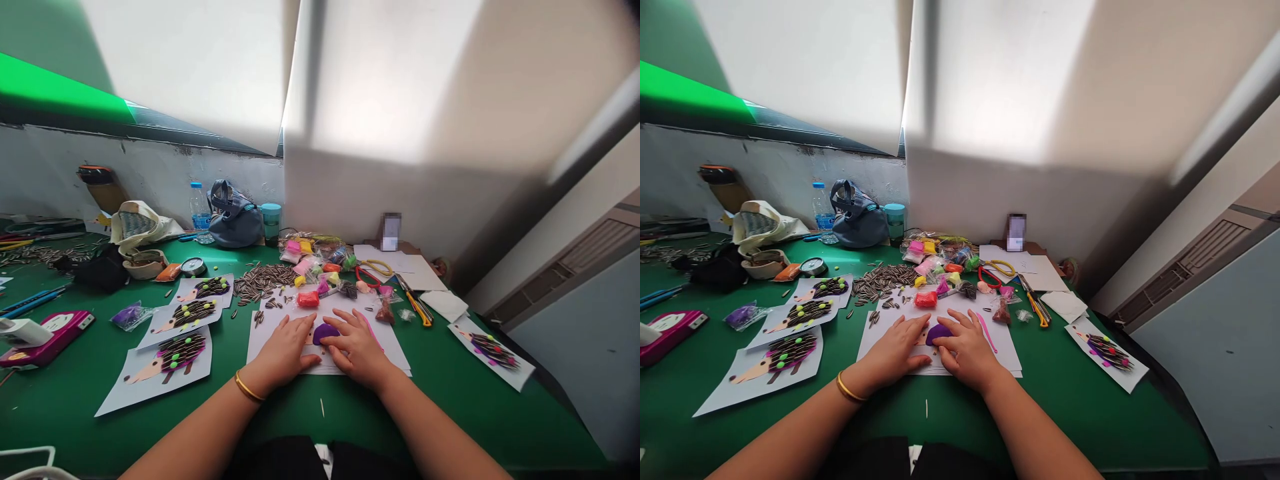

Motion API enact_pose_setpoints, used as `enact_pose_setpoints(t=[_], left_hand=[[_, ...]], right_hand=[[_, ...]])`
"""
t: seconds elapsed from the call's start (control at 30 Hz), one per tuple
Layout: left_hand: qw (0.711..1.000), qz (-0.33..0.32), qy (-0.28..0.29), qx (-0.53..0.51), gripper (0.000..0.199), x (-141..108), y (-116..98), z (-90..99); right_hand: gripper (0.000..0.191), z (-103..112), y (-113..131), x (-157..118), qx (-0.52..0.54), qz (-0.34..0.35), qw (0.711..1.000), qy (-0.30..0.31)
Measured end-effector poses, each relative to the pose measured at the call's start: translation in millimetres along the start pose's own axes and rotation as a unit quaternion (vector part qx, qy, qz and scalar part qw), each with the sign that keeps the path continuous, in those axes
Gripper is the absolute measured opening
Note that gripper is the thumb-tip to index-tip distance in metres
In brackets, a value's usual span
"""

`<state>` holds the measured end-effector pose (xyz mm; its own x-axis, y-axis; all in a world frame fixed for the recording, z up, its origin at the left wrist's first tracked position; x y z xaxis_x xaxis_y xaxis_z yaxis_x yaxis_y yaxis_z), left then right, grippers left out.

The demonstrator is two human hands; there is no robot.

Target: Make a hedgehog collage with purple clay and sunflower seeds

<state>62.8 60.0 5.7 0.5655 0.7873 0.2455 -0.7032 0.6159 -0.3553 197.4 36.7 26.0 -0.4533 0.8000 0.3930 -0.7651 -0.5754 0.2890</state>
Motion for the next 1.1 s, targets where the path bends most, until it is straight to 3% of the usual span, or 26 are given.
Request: enact_pose_setpoints(t=[0.87, 1.1], left_hand=[[1.0, -0.015, -0.014, 0.005, 0.076, -0.2, 0.3, -0.5], [1.0, -0.005, -0.002, 0.0, 0.08, -0.1, 0.1, 0.4]], right_hand=[[0.034, -11.1, 9.4, 0.7, -0.001, 0.032, 0.999, 0.035], [0.033, 1.8, -5.0, -1.0, 0.006, 0.006, 1.0, -0.011]])
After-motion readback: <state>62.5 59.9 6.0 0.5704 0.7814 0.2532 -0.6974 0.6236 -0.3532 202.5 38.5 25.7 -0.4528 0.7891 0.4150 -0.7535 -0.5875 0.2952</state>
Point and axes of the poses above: each hand's wrist, its own x-axis towards the middle knuckle, its own z-axis out of the back of the hand, y = z × x, the point moved 8 cm from there along x, towards the middle knuckle, and after that the axes turned 4 degrees about -y, right-handed, at the moved point
